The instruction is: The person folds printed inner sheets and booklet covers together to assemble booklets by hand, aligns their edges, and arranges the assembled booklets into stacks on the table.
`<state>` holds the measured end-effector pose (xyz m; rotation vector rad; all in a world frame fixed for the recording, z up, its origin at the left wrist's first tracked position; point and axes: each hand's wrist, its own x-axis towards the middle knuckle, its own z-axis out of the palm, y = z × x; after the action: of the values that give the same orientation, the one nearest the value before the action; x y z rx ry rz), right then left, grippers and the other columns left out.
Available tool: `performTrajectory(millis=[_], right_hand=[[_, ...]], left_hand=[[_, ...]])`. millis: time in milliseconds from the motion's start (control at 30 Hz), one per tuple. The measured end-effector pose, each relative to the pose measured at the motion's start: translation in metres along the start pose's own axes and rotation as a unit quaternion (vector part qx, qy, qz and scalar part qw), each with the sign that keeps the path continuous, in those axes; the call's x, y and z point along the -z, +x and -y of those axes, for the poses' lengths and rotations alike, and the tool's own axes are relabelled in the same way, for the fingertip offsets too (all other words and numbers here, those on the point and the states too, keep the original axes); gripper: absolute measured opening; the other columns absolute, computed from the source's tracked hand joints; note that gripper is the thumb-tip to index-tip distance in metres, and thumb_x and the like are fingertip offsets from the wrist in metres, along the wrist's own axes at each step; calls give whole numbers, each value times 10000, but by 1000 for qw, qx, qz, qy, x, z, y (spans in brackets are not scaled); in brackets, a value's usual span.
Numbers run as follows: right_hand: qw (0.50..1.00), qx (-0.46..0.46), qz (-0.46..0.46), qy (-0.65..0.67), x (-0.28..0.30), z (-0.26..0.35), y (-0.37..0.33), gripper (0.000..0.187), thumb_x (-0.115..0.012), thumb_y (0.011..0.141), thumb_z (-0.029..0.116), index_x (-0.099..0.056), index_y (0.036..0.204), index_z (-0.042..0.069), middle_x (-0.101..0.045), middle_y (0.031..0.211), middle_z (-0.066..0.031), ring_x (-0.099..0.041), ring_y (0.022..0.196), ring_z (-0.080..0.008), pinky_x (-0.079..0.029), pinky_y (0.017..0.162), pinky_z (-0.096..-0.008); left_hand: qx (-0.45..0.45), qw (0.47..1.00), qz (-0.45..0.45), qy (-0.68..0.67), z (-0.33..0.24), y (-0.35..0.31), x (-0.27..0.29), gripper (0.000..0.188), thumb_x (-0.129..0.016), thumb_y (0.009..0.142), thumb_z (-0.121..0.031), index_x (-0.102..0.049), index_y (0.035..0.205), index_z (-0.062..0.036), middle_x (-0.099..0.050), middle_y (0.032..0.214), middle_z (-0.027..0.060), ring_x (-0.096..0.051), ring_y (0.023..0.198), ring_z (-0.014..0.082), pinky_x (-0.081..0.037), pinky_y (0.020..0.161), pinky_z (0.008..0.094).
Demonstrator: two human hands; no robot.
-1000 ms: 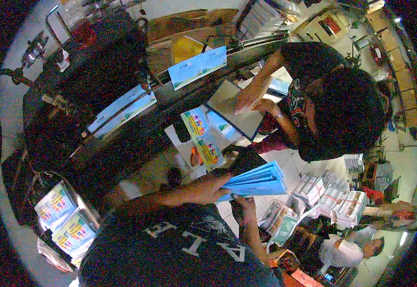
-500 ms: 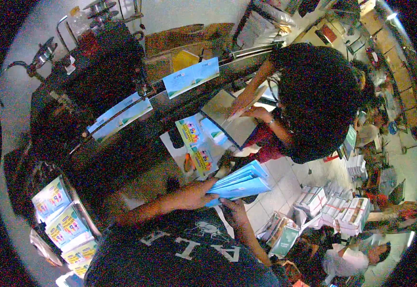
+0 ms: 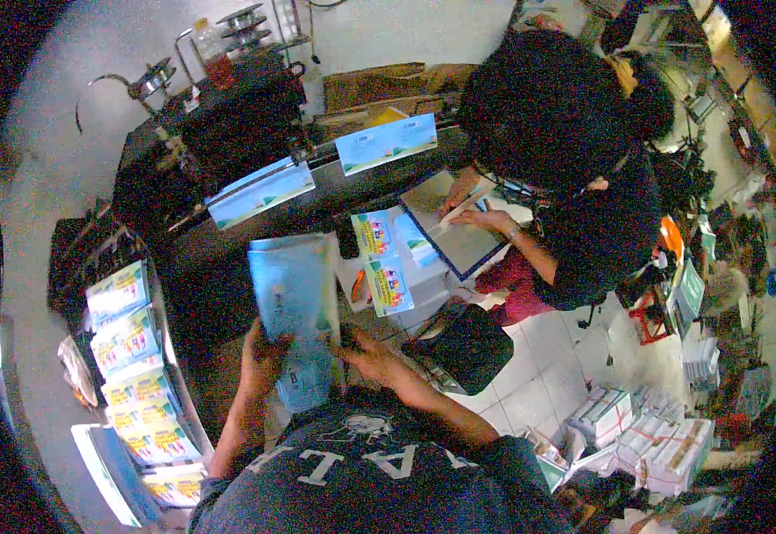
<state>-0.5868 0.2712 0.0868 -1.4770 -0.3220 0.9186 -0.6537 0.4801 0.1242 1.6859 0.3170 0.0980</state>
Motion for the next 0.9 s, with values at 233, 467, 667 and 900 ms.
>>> performTrajectory(millis=[233, 467, 667, 900], right_hand=[[993, 81, 79, -21, -36, -1, 11, 663, -673, 843, 319, -391, 1380, 51, -515, 1320, -133, -482, 1202, -271, -372, 1020, -371], [954, -28, 235, 184, -87, 5, 8, 619, -639, 866, 250, -372, 1389, 52, -533, 1298, -125, -518, 1181, -256, -398, 1006, -382], [872, -141, 321, 341, -112, 34, -10, 471, -655, 866, 176, -476, 1284, 51, -613, 1164, -65, -605, 1039, -179, -499, 903, -363], [892, -172, 364, 205, -146, 46, -7, 541, -616, 887, 322, -450, 1317, 39, -588, 1215, -90, -572, 1094, -215, -443, 957, -356]], left_hand=[[5, 971, -160, -180, -18, -45, 19, 400, -635, 882, -128, -465, 1228, -22, -601, 1115, 72, -573, 987, 153, -453, 866, 285], [10, 931, -99, -352, -56, -53, 31, 1147, -375, 639, -893, -210, 1456, -105, -384, 1404, 211, -425, 1235, 402, -384, 987, 565], [-62, 852, 64, -516, -8, -58, 53, 1311, -515, 512, -910, -122, 1483, -121, -269, 1452, 251, -332, 1292, 444, -305, 1019, 623], [-55, 867, -42, -493, 8, -90, 89, 1049, -467, 698, -797, -229, 1445, -101, -437, 1317, 220, -528, 1100, 416, -490, 818, 578]])
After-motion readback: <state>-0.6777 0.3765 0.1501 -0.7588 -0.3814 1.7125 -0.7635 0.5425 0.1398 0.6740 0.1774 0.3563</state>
